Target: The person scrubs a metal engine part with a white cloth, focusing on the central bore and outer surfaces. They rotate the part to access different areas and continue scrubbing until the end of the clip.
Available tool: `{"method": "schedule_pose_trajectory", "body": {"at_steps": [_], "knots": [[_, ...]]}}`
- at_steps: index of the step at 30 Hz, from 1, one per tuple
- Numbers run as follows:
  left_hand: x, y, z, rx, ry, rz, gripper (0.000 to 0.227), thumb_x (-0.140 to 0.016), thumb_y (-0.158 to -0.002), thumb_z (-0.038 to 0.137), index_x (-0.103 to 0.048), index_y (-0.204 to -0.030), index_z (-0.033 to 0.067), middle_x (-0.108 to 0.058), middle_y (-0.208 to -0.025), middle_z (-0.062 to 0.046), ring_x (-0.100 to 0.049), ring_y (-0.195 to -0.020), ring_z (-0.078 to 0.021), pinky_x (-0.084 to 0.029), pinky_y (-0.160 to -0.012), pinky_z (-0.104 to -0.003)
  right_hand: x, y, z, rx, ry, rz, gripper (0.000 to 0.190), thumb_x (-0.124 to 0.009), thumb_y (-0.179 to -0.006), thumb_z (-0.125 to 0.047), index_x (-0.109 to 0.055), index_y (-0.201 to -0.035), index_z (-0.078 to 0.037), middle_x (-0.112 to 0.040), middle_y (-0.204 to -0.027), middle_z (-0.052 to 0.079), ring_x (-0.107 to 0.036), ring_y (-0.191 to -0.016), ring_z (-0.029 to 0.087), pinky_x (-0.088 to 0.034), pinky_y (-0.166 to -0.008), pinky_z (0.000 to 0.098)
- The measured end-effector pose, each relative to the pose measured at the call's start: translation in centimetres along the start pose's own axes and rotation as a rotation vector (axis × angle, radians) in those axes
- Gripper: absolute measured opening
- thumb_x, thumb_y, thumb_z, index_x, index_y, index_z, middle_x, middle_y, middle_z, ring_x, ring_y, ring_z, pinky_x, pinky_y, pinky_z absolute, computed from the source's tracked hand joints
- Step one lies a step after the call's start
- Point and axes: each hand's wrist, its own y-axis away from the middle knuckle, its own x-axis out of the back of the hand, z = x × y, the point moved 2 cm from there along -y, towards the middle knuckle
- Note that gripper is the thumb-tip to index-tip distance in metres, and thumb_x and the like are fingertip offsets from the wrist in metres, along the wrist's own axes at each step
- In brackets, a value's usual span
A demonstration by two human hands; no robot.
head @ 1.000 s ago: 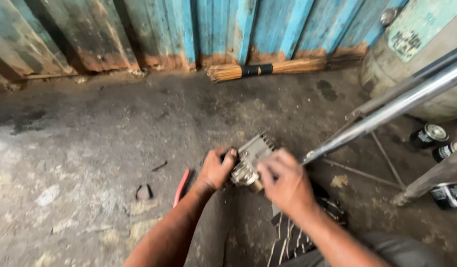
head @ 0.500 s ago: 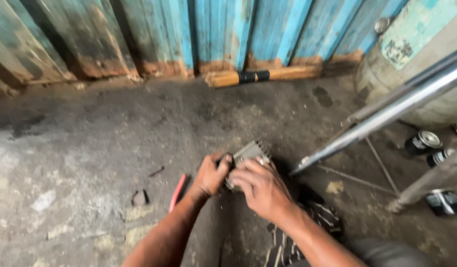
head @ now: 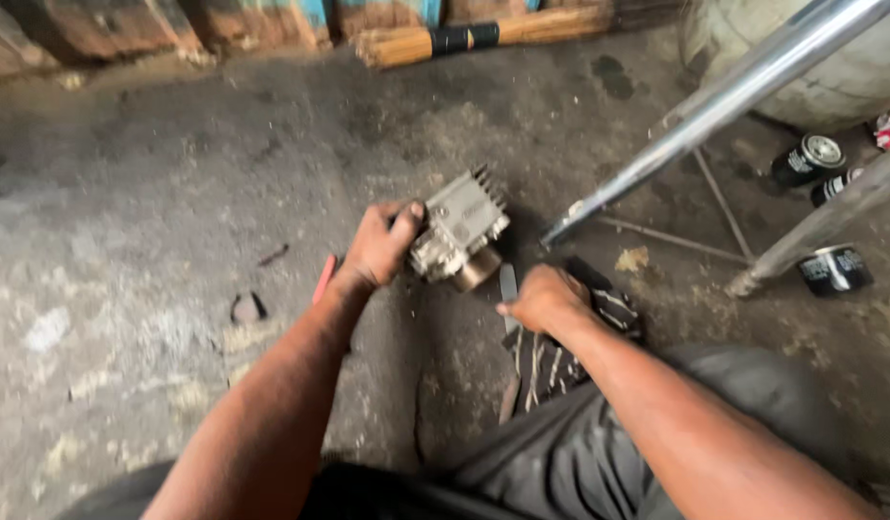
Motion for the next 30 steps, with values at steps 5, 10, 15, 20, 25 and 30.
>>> {"method": "schedule_pose_trajectory", "body": {"at_steps": [5,10,15,20,25,30], "knots": [[0.3,-0.7,-0.1,-0.095,-0.008,0.003,0.049,-0.054,-0.097,0.044,-0.068,-0.094,-0.0026,-0.066,-0.079,-0.004,-0.057,-0.080,-0.0125,-0.051,-0.074,-0.036,-0.1,-1.3,0.9,0.402,0.134,-0.016,0.044,-0.073,-0.087,-0.047,-0.077,-0.110,-0.010,-0.074,-0.119,0.016,-0.069,-0.111,0.035,-0.054,-0.094,0.0430],[0.6,-0.9,0.4,-0.015,0.015,-0.029,0.047,-0.055,-0.094,0.044,-0.070,-0.096,0.0002,-0.070,-0.080,-0.004,-0.059,-0.078,-0.0120,-0.052,-0.073,-0.035,5.1,7.4,0.4,0.548,-0.073,-0.183,0.027,-0.070,-0.088,-0.029,-0.066,-0.106,-0.010,-0.078,-0.105,0.009,-0.074,-0.102,0.025,-0.055,-0.089,0.0418],[0.8,-1.0,0.7,-0.027,0.008,-0.033,0.047,-0.055,-0.093,0.044,-0.070,-0.096,0.0001,-0.071,-0.080,-0.004,-0.060,-0.079,-0.0125,-0.052,-0.074,-0.036,12.2,11.1,-0.4,0.825,-0.464,-0.096,0.038,-0.057,-0.094,-0.031,-0.059,-0.130,-0.018,-0.076,-0.110,0.006,-0.069,-0.109,0.023,-0.053,-0.094,0.0387],[0.8,-1.0,0.7,-0.034,-0.005,-0.048,0.048,-0.054,-0.093,0.044,-0.070,-0.094,-0.0011,-0.069,-0.079,-0.006,-0.059,-0.078,-0.0135,-0.052,-0.074,-0.037,16.0,9.6,-2.1,0.707,-0.155,0.408,0.035,-0.056,-0.100,-0.034,-0.069,-0.130,-0.024,-0.075,-0.114,0.012,-0.070,-0.106,0.034,-0.053,-0.091,0.0450],[1.1,-0.9,1.5,-0.069,0.006,-0.031,0.047,-0.057,-0.092,0.043,-0.070,-0.101,-0.0002,-0.074,-0.086,-0.005,-0.063,-0.086,-0.0128,-0.052,-0.081,-0.035,13.7,9.6,-2.8,0.848,-0.317,0.669,0.022,-0.069,-0.090,-0.027,-0.081,-0.107,-0.017,-0.078,-0.103,0.011,-0.075,-0.094,0.032,-0.059,-0.081,0.0410],[1.0,-0.7,1.9,-0.016,0.009,-0.045,0.045,-0.057,-0.091,0.043,-0.071,-0.097,0.0001,-0.072,-0.083,-0.005,-0.064,-0.082,-0.0132,-0.053,-0.077,-0.035,14.0,9.5,-3.5,0.780,-0.280,0.638,0.022,-0.078,-0.081,-0.032,-0.083,-0.099,-0.021,-0.080,-0.095,0.005,-0.076,-0.084,0.029,-0.059,-0.074,0.0380]]}}
